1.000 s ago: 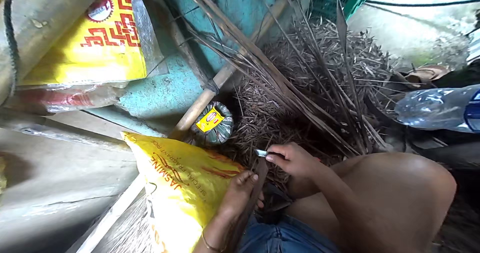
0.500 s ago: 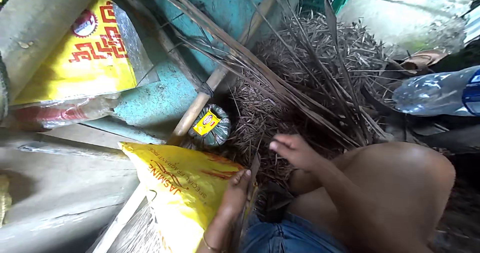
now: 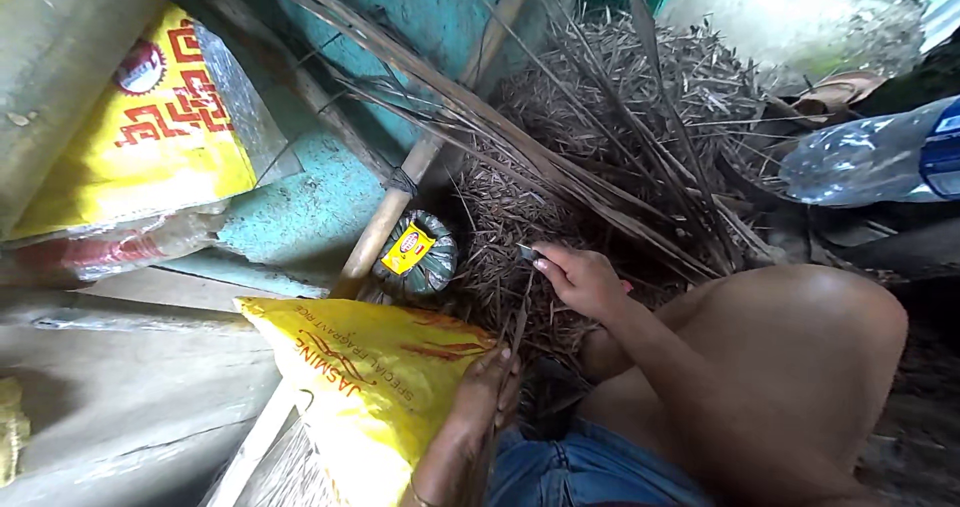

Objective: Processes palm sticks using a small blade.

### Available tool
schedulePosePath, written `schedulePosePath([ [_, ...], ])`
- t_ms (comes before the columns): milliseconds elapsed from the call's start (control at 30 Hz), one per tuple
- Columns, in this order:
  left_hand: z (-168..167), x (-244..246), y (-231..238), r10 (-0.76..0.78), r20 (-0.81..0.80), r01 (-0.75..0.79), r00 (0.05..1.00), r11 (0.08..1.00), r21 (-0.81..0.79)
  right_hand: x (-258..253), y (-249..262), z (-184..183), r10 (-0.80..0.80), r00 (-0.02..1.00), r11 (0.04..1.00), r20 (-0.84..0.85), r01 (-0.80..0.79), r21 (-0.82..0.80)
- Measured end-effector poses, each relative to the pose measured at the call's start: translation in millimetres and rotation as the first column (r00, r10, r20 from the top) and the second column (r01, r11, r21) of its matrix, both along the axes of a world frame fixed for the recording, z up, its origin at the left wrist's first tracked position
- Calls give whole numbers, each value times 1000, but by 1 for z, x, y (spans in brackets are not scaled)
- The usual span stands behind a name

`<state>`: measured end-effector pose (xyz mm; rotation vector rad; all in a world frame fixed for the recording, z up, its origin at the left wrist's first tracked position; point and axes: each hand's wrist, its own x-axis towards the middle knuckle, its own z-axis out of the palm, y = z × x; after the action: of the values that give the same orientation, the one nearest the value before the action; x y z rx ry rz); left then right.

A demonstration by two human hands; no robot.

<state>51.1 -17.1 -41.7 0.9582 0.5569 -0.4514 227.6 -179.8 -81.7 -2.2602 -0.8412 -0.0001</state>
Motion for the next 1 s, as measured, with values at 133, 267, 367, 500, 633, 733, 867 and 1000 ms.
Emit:
schedulePosePath([
  [133, 2, -1, -3, -31, -11, 31, 999, 999, 32, 1, 3, -2, -182, 983, 983, 14, 182, -28],
  [267, 7, -11, -10, -68, -42, 75, 997, 976, 203, 46, -29, 5, -468, 794, 874, -389, 481, -70],
  [367, 12, 1, 3, 40, -37, -27, 999, 952, 304, 28, -27, 17, -219, 805, 935, -551, 334, 117],
  [500, 15, 19, 12, 116, -56, -94, 992, 950, 299, -33, 1, 31, 367, 834, 930, -412, -318, 184],
  [633, 15, 15, 8, 101, -32, -89, 994, 959, 269, -43, 13, 27, 334, 934, 937, -125, -343, -64],
  [733, 13, 10, 5, 95, -49, -81, 994, 966, 245, -18, 1, 18, 180, 974, 976, -140, -195, -100],
  [867, 8, 14, 7, 141, -84, -121, 986, 971, 204, -34, 1, 25, 336, 927, 942, -165, -334, 45],
  [1000, 11, 15, 8, 170, -72, -156, 983, 973, 167, -54, 14, 15, 400, 915, 916, -51, -400, -1],
])
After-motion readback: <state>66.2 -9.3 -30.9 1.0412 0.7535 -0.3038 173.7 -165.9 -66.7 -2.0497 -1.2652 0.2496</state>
